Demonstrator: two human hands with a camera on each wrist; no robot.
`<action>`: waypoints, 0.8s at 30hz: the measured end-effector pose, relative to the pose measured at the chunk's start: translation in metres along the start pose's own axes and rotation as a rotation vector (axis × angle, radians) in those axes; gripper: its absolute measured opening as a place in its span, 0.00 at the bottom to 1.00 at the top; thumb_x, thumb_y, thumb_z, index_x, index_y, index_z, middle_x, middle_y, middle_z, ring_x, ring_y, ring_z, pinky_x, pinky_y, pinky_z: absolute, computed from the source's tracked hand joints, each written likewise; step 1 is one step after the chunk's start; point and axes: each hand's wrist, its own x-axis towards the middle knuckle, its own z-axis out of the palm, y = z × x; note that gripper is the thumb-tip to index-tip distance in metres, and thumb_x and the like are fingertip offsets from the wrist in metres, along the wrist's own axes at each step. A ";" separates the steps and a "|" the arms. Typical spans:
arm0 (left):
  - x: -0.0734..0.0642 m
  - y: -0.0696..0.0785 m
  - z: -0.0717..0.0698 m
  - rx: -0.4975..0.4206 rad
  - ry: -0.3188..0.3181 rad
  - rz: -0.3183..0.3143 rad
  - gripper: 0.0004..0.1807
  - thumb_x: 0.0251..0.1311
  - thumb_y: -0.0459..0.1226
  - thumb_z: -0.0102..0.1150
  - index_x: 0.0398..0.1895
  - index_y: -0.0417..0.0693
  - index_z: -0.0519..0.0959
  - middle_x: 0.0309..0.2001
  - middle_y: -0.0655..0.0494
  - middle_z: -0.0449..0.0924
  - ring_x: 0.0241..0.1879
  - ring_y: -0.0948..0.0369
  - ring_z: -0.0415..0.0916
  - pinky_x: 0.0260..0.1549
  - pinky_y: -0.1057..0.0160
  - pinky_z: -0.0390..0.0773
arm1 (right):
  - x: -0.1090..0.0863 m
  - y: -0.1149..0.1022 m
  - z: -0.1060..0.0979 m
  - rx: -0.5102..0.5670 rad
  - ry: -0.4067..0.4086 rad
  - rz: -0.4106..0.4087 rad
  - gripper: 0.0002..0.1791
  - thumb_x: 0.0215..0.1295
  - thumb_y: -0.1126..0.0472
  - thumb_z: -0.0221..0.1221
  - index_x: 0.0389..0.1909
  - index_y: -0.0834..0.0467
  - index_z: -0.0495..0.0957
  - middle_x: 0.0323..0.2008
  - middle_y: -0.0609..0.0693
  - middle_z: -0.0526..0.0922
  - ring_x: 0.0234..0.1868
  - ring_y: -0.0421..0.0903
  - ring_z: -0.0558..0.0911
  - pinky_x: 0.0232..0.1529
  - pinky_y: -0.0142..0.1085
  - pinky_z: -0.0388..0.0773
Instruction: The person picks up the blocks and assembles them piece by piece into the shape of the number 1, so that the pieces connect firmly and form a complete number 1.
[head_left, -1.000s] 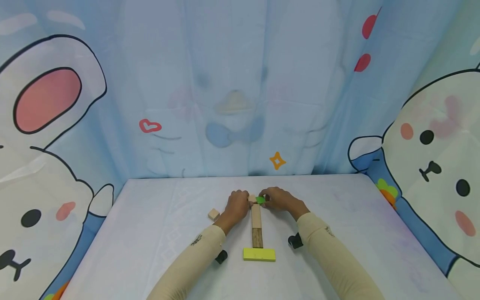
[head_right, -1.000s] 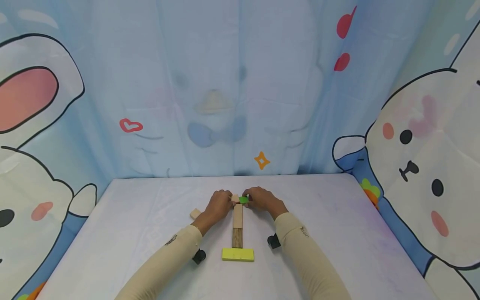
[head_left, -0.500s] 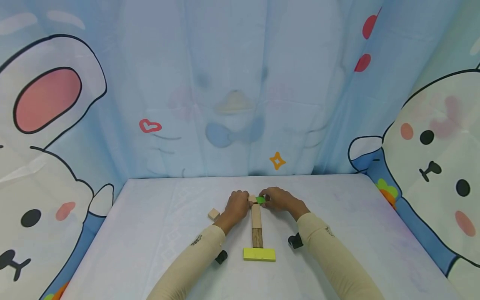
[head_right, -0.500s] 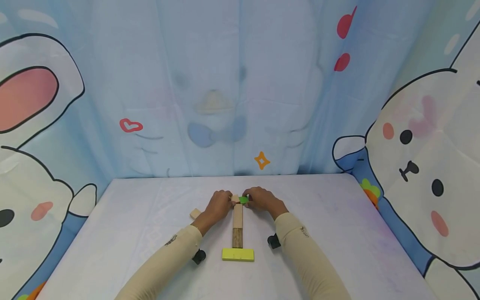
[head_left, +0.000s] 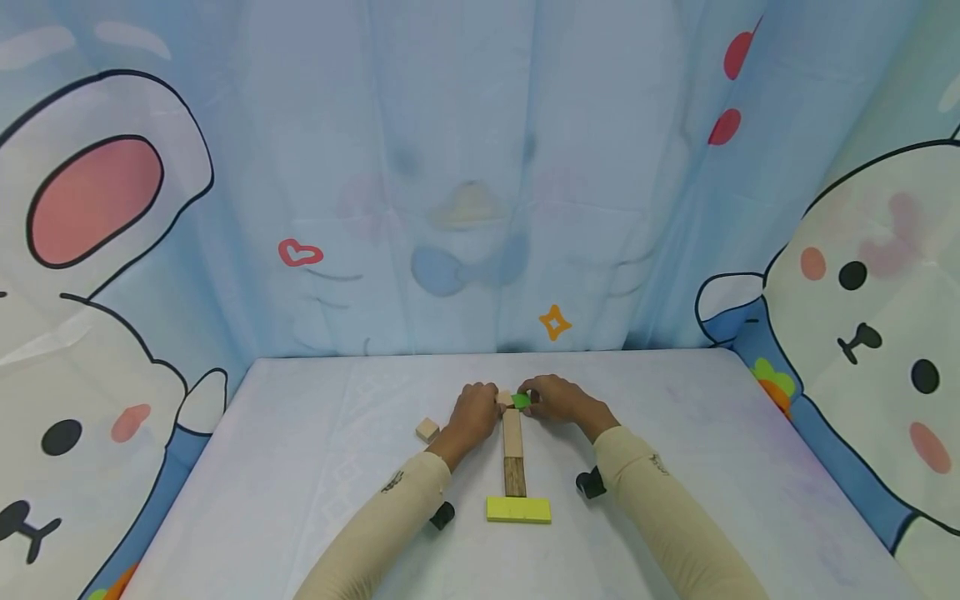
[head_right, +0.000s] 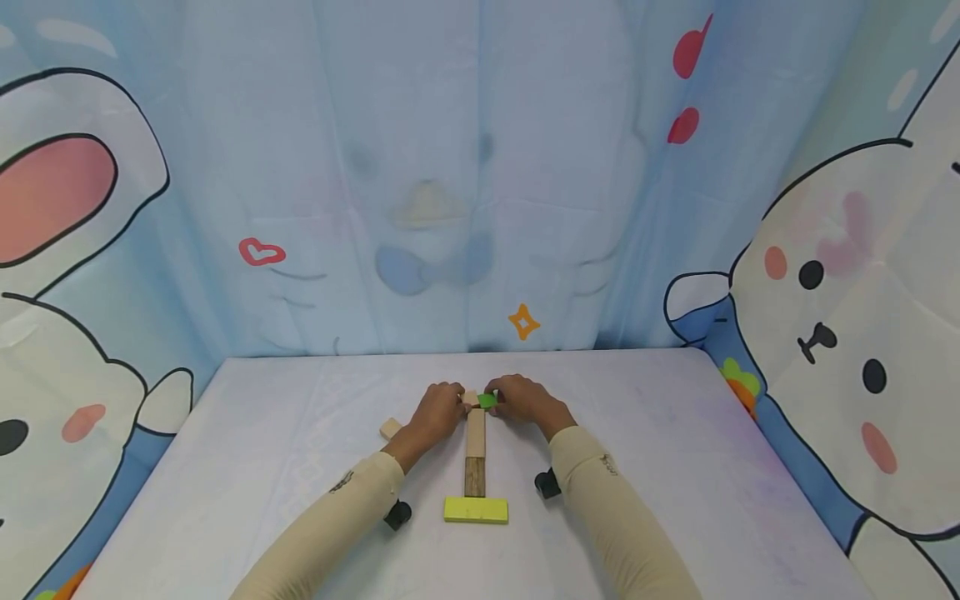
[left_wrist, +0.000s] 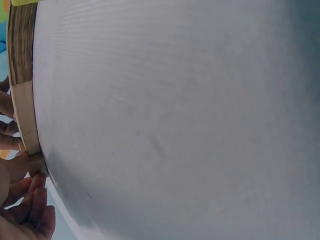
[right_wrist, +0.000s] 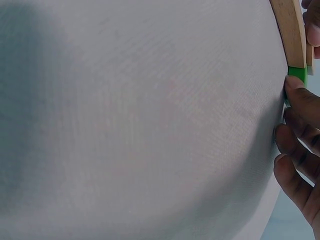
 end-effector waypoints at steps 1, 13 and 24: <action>0.000 0.000 0.000 -0.001 -0.001 -0.003 0.13 0.69 0.39 0.61 0.49 0.38 0.81 0.40 0.48 0.83 0.40 0.56 0.77 0.42 0.60 0.79 | 0.000 0.000 0.000 0.001 0.001 -0.003 0.19 0.65 0.60 0.66 0.57 0.57 0.80 0.40 0.50 0.83 0.40 0.45 0.78 0.49 0.46 0.78; -0.004 -0.007 -0.002 0.080 0.061 0.039 0.14 0.68 0.41 0.61 0.47 0.38 0.82 0.37 0.48 0.84 0.37 0.55 0.79 0.38 0.59 0.79 | 0.004 -0.003 0.002 -0.010 -0.007 0.007 0.20 0.66 0.59 0.66 0.58 0.57 0.79 0.42 0.50 0.83 0.42 0.45 0.78 0.50 0.46 0.78; -0.020 -0.019 -0.011 0.141 0.077 0.051 0.23 0.67 0.47 0.63 0.57 0.40 0.79 0.48 0.45 0.82 0.47 0.51 0.79 0.49 0.52 0.78 | 0.001 -0.001 0.000 -0.013 -0.005 -0.001 0.20 0.66 0.59 0.66 0.58 0.57 0.79 0.43 0.52 0.83 0.44 0.47 0.79 0.52 0.47 0.77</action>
